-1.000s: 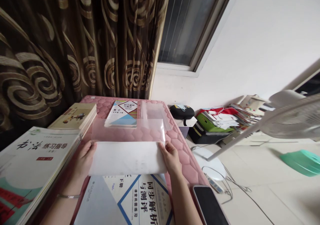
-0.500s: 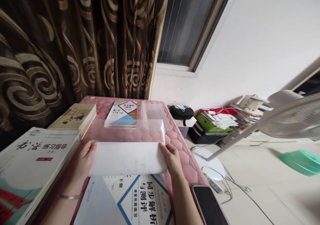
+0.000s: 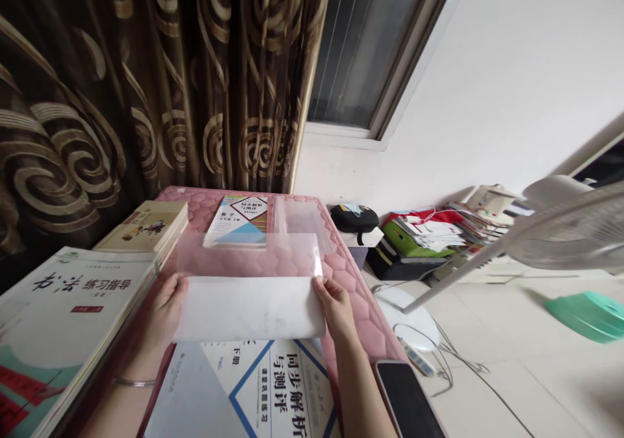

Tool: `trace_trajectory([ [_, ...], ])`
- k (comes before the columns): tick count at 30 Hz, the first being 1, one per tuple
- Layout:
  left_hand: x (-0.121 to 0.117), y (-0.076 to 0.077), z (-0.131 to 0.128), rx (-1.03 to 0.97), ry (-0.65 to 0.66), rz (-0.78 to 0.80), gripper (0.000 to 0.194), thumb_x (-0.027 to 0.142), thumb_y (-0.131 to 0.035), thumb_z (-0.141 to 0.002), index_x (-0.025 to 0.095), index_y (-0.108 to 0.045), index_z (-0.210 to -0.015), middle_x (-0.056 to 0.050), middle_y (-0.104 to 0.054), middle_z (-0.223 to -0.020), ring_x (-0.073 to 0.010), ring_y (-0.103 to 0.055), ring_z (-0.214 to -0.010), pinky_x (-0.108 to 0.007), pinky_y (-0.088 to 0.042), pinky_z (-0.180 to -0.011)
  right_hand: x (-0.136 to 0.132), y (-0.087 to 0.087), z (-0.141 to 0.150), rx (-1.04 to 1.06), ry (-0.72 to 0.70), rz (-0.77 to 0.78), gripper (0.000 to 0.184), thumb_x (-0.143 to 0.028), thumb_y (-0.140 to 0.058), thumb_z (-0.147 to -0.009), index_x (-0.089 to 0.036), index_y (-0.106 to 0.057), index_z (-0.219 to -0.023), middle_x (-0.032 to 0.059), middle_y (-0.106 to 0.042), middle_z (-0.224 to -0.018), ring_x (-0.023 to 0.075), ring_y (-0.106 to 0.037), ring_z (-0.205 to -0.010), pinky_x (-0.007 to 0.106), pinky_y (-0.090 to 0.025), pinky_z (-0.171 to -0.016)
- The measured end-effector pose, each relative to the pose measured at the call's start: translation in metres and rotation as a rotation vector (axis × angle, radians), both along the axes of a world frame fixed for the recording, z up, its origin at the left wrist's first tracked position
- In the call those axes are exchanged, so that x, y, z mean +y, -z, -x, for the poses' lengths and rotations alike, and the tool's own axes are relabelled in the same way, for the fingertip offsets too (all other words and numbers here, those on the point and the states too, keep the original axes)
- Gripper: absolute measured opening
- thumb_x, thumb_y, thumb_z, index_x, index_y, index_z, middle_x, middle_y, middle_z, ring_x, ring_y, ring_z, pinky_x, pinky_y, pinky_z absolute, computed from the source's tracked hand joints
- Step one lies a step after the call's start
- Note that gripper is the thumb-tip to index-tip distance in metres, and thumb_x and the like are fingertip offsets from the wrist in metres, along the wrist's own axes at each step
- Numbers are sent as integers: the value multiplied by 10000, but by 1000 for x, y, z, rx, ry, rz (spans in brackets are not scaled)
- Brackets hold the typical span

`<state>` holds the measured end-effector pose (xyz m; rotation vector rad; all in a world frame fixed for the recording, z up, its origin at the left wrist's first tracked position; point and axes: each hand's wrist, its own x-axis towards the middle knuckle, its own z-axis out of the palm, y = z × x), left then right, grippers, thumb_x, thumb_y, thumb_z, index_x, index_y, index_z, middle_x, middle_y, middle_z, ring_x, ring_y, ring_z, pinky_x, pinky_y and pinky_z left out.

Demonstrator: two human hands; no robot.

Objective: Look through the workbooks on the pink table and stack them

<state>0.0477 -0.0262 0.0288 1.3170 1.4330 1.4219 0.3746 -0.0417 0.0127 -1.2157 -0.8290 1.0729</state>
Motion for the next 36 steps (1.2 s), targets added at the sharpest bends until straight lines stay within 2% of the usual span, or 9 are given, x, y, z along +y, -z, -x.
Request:
trace_trajectory([
  [9, -1, 0, 0, -10, 3, 40, 438, 649, -501, -779, 217, -538, -835, 21, -577, -694, -145, -530, -625, -223, -440, -543, -1, -9, -1, -2, 39, -5, 340, -491, -781, -594, -242, -576, -703, -37, -542, -583, 145, -451, -524, 258, -323, -476],
  [22, -1, 2, 3, -77, 17, 74, 426, 630, -564, -745, 208, -540, -795, 25, -576, -712, -136, -520, -629, -223, -439, -562, 0, -6, 2, 2, 105, -61, 365, -503, -805, -609, -220, -578, -643, -52, -516, -580, 111, -401, -524, 236, -284, -470],
  [29, 1, 5, 4, -48, -11, 82, 447, 631, -575, -732, 195, -586, -834, -12, -633, -795, -181, -584, -772, -239, -475, -667, -2, -5, 5, -105, 166, -98, 405, -550, -781, -626, -220, -551, -670, -36, -535, -608, 121, -420, -540, 240, -314, -475],
  [32, 0, 3, 3, -7, -35, 69, 460, 652, -561, -731, 202, -584, -820, -12, -630, -781, -190, -588, -784, -249, -481, -690, -3, -6, 4, -67, 146, -82, 402, -536, -794, -606, -222, -557, -687, -37, -535, -611, 121, -427, -540, 236, -318, -475],
  [36, -3, -3, 2, 30, -62, 79, 459, 666, -541, -734, 211, -569, -789, 0, -611, -724, -180, -571, -717, -243, -470, -631, -3, -6, 2, -47, 106, -45, 406, -542, -793, -593, -216, -563, -669, -30, -524, -592, 126, -433, -534, 240, -327, -472],
])
